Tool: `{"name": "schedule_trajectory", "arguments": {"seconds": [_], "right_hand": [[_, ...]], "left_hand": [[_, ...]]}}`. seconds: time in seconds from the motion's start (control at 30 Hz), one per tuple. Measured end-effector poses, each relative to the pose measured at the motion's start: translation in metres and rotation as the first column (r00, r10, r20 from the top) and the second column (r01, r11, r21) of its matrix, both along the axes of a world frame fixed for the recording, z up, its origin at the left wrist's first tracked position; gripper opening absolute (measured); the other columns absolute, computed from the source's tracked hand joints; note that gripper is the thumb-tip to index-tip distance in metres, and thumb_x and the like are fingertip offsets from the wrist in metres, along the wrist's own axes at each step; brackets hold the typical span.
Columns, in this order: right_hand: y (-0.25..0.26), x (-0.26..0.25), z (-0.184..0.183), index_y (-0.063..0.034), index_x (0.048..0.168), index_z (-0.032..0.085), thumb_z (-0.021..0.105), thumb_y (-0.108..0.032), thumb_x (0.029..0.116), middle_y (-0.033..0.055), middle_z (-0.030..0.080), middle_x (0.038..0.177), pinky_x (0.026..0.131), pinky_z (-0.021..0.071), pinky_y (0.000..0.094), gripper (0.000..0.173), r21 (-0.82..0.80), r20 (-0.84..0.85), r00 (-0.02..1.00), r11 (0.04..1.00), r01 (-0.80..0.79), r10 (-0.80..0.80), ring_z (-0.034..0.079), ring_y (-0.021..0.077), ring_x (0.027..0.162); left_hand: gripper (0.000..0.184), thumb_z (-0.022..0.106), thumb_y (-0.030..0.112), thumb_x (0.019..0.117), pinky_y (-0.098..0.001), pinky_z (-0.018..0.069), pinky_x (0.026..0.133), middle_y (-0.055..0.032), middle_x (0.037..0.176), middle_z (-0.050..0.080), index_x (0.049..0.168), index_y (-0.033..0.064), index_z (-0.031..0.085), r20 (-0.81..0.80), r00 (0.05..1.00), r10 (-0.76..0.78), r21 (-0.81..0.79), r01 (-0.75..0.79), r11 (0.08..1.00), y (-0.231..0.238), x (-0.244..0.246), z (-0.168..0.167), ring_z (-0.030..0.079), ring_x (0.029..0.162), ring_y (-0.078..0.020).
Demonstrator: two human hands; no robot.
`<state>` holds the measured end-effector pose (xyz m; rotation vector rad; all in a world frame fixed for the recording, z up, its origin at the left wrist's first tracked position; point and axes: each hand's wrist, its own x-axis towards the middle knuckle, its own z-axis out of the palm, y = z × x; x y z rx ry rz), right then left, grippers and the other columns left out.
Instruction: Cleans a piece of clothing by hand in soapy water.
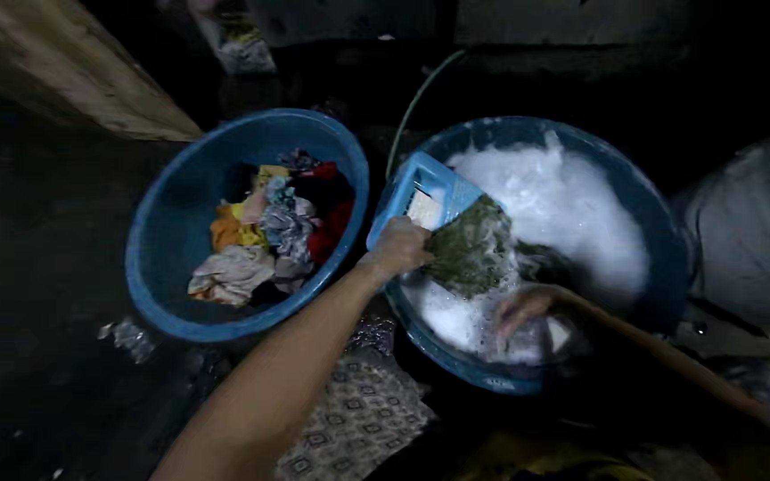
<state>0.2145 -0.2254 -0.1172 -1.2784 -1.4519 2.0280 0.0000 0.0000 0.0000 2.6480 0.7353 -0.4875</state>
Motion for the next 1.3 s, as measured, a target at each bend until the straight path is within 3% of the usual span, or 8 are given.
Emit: {"name": "schedule_trajectory", "arguments": {"seconds": [0.1, 0.23, 0.4, 0.57, 0.83, 1.0, 1.17, 1.3], "right_hand": [[-0.003, 0.033, 0.022, -0.023, 0.103, 0.077, 0.068, -0.038, 0.0947, -0.0131, 0.075, 0.089, 0.061, 0.053, 0.013, 0.02, 0.237, -0.299, 0.857, 0.837, 0.493, -0.42, 0.064, -0.0058, 0.069], [0.073, -0.044, 0.052, -0.0096, 0.141, 0.054, 0.064, -0.009, 0.0973, 0.0088, 0.066, 0.123, 0.077, 0.0573, 0.0356, 0.045, 0.472, -0.145, 0.417, 0.308, 0.826, -0.897, 0.066, 0.0148, 0.089], [0.1, -0.042, 0.012, -0.0297, 0.152, 0.051, 0.063, -0.021, 0.1017, 0.0111, 0.065, 0.138, 0.098, 0.054, 0.0579, 0.053, 0.688, 0.332, 0.602, 0.623, 0.373, -0.727, 0.067, 0.0326, 0.117], [0.093, -0.023, 0.024, -0.0195, 0.154, 0.048, 0.063, -0.015, 0.1008, 0.0233, 0.063, 0.135, 0.096, 0.0526, 0.0625, 0.056, 0.675, 0.367, 0.347, 0.504, 0.538, -0.863, 0.065, 0.043, 0.115], [0.083, -0.002, 0.003, -0.026, 0.155, 0.047, 0.062, -0.02, 0.1021, 0.0255, 0.062, 0.135, 0.093, 0.051, 0.0675, 0.056, 0.671, 0.416, 0.357, 0.547, 0.5, -0.836, 0.064, 0.0482, 0.115], [0.086, -0.113, 0.042, -0.0274, 0.155, 0.048, 0.065, -0.022, 0.0986, 0.0203, 0.066, 0.131, 0.097, 0.0542, 0.0561, 0.059, 0.687, 0.281, 0.447, 0.503, 0.525, -0.849, 0.067, 0.037, 0.114], [0.058, 0.0, -0.003, -0.0311, 0.157, 0.044, 0.062, -0.022, 0.1021, 0.0237, 0.064, 0.133, 0.097, 0.051, 0.0644, 0.058, 0.509, 0.576, 0.447, 0.728, 0.459, -0.684, 0.065, 0.0453, 0.116], [0.024, 0.011, 0.064, -0.0288, 0.149, 0.056, 0.066, -0.023, 0.1008, 0.0198, 0.068, 0.127, 0.091, 0.0539, 0.061, 0.05, 0.596, 0.545, 0.383, 0.665, 0.45, -0.746, 0.069, 0.0394, 0.107]], "left_hand": [[0.036, 0.074, 0.036, 0.0941, -0.0621, 0.0439, 0.103, -0.0232, 0.106, 0.071, 0.113, 0.0048, 0.075, -0.011, 1.0, -0.028, 0.015, 0.028, 1.0, 0.003, 0.002, -0.001, 0.062, 0.113, -0.0448], [0.04, 0.067, 0.04, 0.0993, -0.0605, 0.0437, 0.104, -0.0226, 0.108, 0.07, 0.113, 0.0027, 0.073, -0.073, 0.997, -0.028, 0.036, 0.031, 0.999, 0.002, 0.01, 0.001, 0.062, 0.112, -0.043], [0.025, 0.069, 0.025, 0.0977, -0.0587, 0.05, 0.095, -0.0196, 0.096, 0.07, 0.093, 0.0022, 0.076, 0.039, 0.997, -0.073, 0.084, 0.069, 0.994, 0.008, -0.008, -0.009, 0.065, 0.104, -0.0408], [0.031, 0.06, 0.026, 0.1026, -0.0592, 0.0501, 0.095, -0.0254, 0.105, 0.066, 0.095, -0.0012, 0.073, -0.076, 0.996, 0.042, 0.112, -0.033, 0.993, 0.002, 0.006, -0.003, 0.062, 0.109, -0.0449], [0.028, 0.063, 0.025, 0.1009, -0.0585, 0.0484, 0.098, -0.0252, 0.108, 0.066, 0.096, -0.0015, 0.073, -0.107, 0.991, 0.075, 0.108, -0.063, 0.992, -0.003, 0.003, -0.005, 0.06, 0.114, -0.0443], [0.025, 0.064, 0.018, 0.1, -0.0616, 0.0493, 0.097, -0.0312, 0.122, 0.06, 0.107, -0.0056, 0.07, -0.137, 0.975, 0.174, 0.066, -0.167, 0.984, -0.013, 0.011, 0.012, 0.059, 0.117, -0.0477], [0.033, 0.062, 0.029, 0.1019, -0.0592, 0.049, 0.099, -0.0289, 0.122, 0.061, 0.105, -0.0025, 0.072, -0.138, 0.975, 0.174, 0.124, -0.158, 0.98, -0.01, 0.008, 0.001, 0.059, 0.118, -0.0451], [0.036, 0.061, 0.031, 0.1023, -0.0619, 0.0502, 0.098, -0.03, 0.122, 0.061, 0.105, -0.0041, 0.07, -0.164, 0.97, 0.181, 0.12, -0.163, 0.979, -0.005, 0.014, 0.01, 0.06, 0.117, -0.0462]]}}
